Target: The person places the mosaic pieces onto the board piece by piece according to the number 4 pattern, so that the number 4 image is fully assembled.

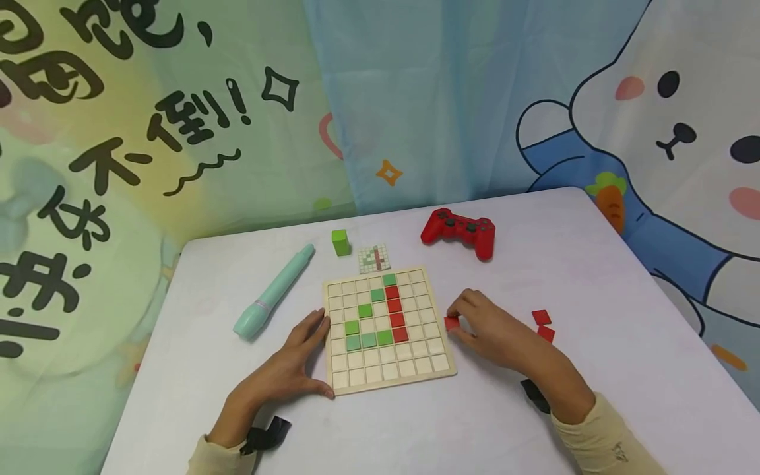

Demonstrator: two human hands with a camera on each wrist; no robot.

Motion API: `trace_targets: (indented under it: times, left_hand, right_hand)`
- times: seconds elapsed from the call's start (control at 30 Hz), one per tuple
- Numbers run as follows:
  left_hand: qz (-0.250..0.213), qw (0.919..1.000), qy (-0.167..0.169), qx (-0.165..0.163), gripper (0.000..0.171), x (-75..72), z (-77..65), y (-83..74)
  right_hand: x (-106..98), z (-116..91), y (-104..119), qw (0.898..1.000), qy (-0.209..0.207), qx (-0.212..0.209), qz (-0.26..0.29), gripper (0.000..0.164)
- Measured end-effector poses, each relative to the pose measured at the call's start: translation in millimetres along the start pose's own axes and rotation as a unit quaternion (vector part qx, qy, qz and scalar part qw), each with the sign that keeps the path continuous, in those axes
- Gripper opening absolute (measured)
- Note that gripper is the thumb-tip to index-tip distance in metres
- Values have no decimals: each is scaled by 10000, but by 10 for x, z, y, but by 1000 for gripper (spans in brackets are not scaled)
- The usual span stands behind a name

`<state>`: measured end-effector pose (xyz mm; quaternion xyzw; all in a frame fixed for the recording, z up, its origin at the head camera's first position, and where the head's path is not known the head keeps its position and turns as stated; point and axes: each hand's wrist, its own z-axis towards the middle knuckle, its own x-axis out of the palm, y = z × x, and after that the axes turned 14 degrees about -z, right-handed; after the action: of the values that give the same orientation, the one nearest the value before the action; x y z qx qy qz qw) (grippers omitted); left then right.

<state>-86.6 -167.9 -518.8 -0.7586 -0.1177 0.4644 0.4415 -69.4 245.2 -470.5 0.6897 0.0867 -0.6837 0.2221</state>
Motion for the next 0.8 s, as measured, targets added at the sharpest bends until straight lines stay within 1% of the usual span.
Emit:
trace_targets:
  times: [0.1,0.17,0.27,0.33,0.4,0.5,0.7,0.8]
  left_hand:
    - [23,10000,-6,31,139,-6,0,0]
    - [35,10000,12,42,139,-11,0,0]
    - [43,10000,13,57,139,-14,-2,-1]
    - [38,10000,28,54,139,-15,0,-7]
    - [34,10000,40,57,139,-12,5,-13]
    - [63,10000,59,50,139,-8,9,-21]
    - [180,9998,58,81,140,-23,10,-20]
    - [118,9999,46,73,140,-23,5,-1]
  right_hand:
    - [22,121,222,9981,308,-520,125,27]
    - [67,193,336,9953,382,-870,195,24]
    - [153,276,461,9912,319,-1274,167,22]
    - [219,310,507,9893,214,-1442,86,21]
    - [270,322,535,9885,153,-1502,-8,21]
    - [319,321,560,9891,164,-1464,-37,20]
    - [337,337,575,9887,87,-1492,-82,20]
    - [343,346,570,9887,184,-1490,50,22]
